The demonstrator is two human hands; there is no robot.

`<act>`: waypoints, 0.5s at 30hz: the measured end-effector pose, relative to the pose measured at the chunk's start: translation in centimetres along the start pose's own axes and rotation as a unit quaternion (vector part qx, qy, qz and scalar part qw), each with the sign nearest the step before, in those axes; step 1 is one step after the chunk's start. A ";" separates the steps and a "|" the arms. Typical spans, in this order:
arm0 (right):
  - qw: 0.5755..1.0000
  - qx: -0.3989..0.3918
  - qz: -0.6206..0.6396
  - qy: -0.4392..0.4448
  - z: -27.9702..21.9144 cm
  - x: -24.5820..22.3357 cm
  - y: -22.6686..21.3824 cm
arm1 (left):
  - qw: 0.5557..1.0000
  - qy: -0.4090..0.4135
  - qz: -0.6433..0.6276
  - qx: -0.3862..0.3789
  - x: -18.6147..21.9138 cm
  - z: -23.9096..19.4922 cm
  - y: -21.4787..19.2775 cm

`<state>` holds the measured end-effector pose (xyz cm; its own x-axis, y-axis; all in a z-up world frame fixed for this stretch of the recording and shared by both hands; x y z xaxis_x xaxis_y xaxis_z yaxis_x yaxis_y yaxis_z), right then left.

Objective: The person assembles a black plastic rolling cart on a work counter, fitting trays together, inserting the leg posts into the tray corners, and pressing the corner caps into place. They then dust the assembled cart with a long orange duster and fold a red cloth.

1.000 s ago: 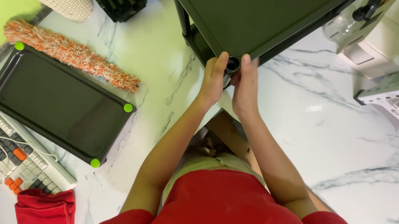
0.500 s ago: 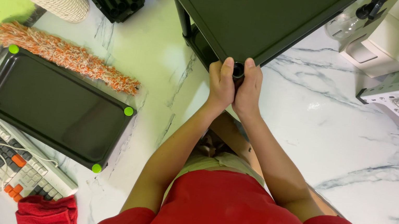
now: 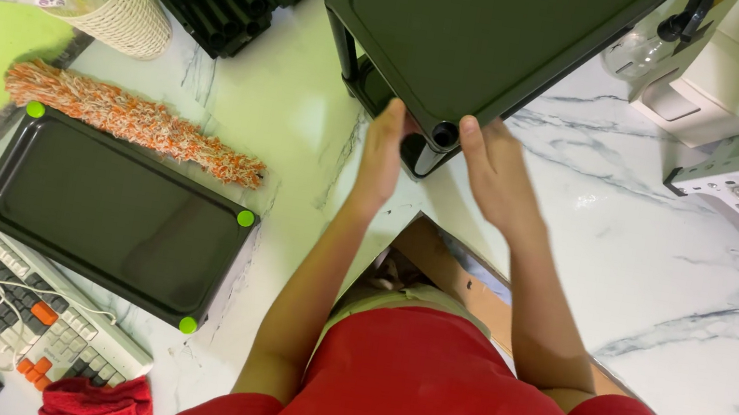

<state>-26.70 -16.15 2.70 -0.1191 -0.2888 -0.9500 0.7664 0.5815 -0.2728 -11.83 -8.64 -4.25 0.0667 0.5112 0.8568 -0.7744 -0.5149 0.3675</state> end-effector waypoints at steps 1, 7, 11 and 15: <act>0.989 -0.009 -0.099 -0.109 -0.3 -3.8 -0.9 | 0.999 0.008 0.048 0.002 0.9 0.5 -0.6; 0.925 0.026 -0.353 0.142 0.2 -9.8 -3.2 | 0.957 0.173 0.171 0.157 3.8 5.7 -7.1; 0.949 -0.003 -0.313 -0.039 3.5 -12.1 -1.1 | 0.958 0.188 0.165 0.139 4.1 10.4 -8.8; 0.921 -0.062 -0.283 -0.260 9.5 -12.7 3.5 | 0.993 0.051 0.096 0.047 0.3 13.5 -9.8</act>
<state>-16.54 -17.70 15.23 -0.1332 -0.8793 -0.4573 0.5923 0.2994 -0.7480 4.33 -12.72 -2.67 -0.1433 0.4617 0.8754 -0.7045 -0.6688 0.2374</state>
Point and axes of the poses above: each hand's wrist, its own z-axis towards the middle knuckle, its own y-axis out of the palm, x = y × z, the point moved 4 cm from there along z, towards the middle knuckle, and after that the axes turned 13 degrees about y, right-handed, at the moved point
